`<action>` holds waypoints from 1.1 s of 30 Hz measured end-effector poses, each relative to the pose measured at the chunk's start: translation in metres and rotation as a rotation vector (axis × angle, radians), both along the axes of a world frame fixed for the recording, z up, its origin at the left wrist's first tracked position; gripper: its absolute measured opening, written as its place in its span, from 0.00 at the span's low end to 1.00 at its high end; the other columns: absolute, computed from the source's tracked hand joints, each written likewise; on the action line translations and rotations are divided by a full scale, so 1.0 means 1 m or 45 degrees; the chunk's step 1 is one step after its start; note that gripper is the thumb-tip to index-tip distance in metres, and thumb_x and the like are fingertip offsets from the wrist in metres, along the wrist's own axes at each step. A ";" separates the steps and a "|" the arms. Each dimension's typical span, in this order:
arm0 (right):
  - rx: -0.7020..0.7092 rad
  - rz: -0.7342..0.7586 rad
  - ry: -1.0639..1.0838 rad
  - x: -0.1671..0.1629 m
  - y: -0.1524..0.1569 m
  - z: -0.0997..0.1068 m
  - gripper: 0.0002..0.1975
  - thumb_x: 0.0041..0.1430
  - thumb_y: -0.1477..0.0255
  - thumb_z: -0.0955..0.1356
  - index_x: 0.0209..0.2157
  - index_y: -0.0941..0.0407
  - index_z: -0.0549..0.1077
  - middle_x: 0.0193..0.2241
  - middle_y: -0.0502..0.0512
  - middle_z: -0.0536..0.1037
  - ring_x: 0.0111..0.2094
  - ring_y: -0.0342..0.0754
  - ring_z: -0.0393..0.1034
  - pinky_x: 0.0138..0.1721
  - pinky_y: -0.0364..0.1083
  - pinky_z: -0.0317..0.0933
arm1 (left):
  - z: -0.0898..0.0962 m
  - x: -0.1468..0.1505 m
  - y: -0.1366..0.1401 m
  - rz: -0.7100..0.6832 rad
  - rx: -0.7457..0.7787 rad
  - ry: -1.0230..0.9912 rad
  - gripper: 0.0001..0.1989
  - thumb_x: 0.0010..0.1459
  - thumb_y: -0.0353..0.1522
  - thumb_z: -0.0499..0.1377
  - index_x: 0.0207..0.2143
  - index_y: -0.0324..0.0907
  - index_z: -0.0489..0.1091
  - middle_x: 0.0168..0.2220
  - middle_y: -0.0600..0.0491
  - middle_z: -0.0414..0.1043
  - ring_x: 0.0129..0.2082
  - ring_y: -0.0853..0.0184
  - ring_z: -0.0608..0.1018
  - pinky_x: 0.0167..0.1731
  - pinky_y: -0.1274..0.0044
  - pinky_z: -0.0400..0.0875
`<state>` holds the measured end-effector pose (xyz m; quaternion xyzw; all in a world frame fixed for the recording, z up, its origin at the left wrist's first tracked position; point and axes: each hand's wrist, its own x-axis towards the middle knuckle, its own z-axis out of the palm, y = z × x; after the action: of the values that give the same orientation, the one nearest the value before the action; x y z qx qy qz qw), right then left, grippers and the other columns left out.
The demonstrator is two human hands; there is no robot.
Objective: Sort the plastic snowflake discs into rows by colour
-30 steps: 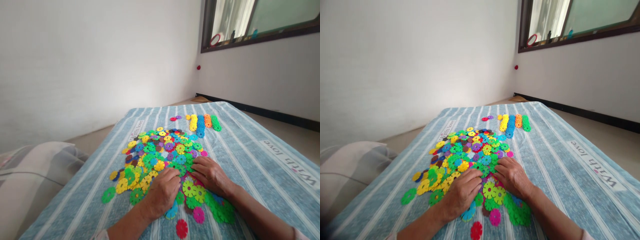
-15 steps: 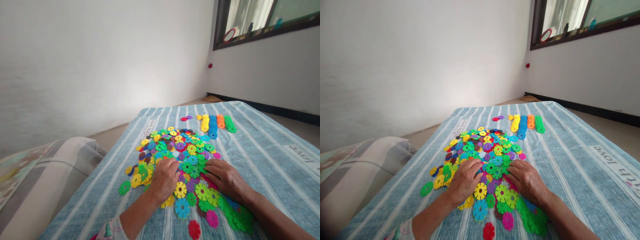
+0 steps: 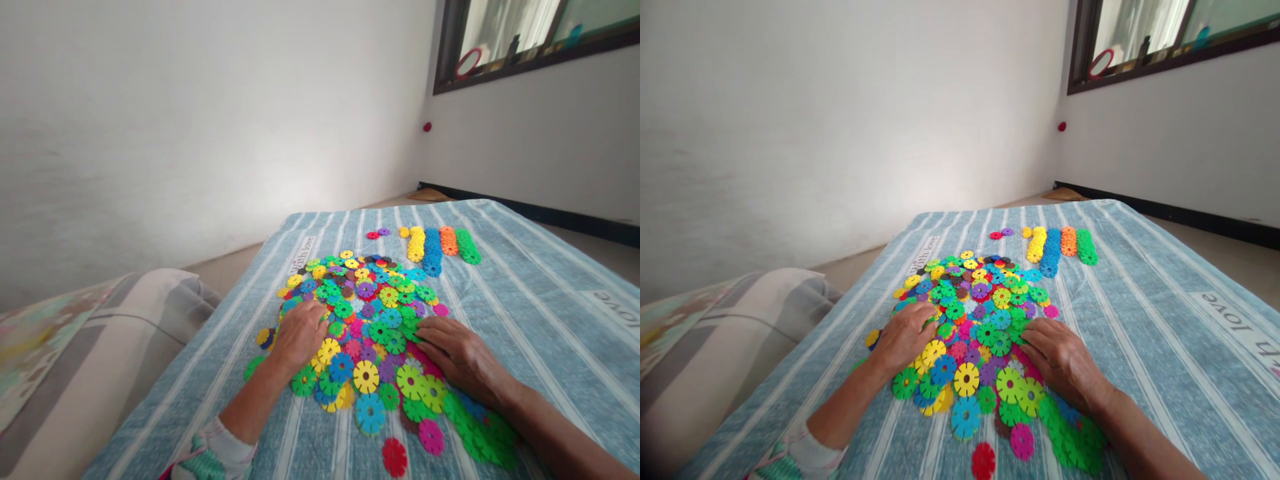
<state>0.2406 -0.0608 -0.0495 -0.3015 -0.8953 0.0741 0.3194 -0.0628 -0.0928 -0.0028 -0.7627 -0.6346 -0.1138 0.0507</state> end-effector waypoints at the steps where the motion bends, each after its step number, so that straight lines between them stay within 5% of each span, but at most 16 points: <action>1: 0.001 0.003 0.004 0.000 0.000 0.000 0.12 0.64 0.69 0.60 0.36 0.55 0.74 0.36 0.57 0.76 0.38 0.48 0.71 0.42 0.50 0.67 | 0.000 -0.001 0.001 0.009 0.003 0.001 0.07 0.55 0.26 0.53 0.34 0.40 0.70 0.37 0.48 0.73 0.42 0.61 0.74 0.43 0.70 0.68; 9: -0.026 -0.011 -0.002 -0.001 0.000 0.001 0.12 0.65 0.70 0.59 0.37 0.55 0.73 0.35 0.57 0.76 0.38 0.48 0.71 0.42 0.50 0.66 | -0.002 -0.003 0.004 0.137 0.036 0.134 0.10 0.57 0.25 0.50 0.28 0.40 0.69 0.33 0.48 0.72 0.38 0.62 0.74 0.39 0.72 0.67; 22: -0.025 0.006 -0.005 0.001 0.001 0.001 0.12 0.65 0.70 0.59 0.36 0.56 0.73 0.35 0.57 0.76 0.37 0.48 0.71 0.41 0.50 0.66 | 0.005 0.011 -0.006 -0.268 0.143 -0.087 0.06 0.57 0.26 0.53 0.35 0.40 0.69 0.39 0.50 0.73 0.43 0.63 0.74 0.46 0.71 0.68; 28: -0.030 0.004 0.004 0.001 0.001 0.002 0.12 0.65 0.69 0.59 0.35 0.55 0.73 0.34 0.56 0.76 0.36 0.48 0.71 0.40 0.49 0.67 | -0.001 0.022 -0.009 -0.229 0.059 -0.045 0.05 0.56 0.31 0.57 0.36 0.42 0.69 0.41 0.49 0.72 0.43 0.61 0.74 0.44 0.69 0.70; 33: -0.021 -0.006 -0.015 0.001 0.001 0.001 0.12 0.65 0.69 0.59 0.36 0.55 0.73 0.35 0.57 0.76 0.37 0.48 0.71 0.41 0.50 0.67 | -0.010 0.051 -0.021 -0.293 0.075 -0.051 0.14 0.52 0.37 0.62 0.40 0.41 0.70 0.44 0.46 0.71 0.46 0.57 0.73 0.47 0.64 0.69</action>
<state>0.2411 -0.0602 -0.0486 -0.3065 -0.8959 0.0789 0.3117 -0.0122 -0.1140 -0.0129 -0.8262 -0.5403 -0.1525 0.0471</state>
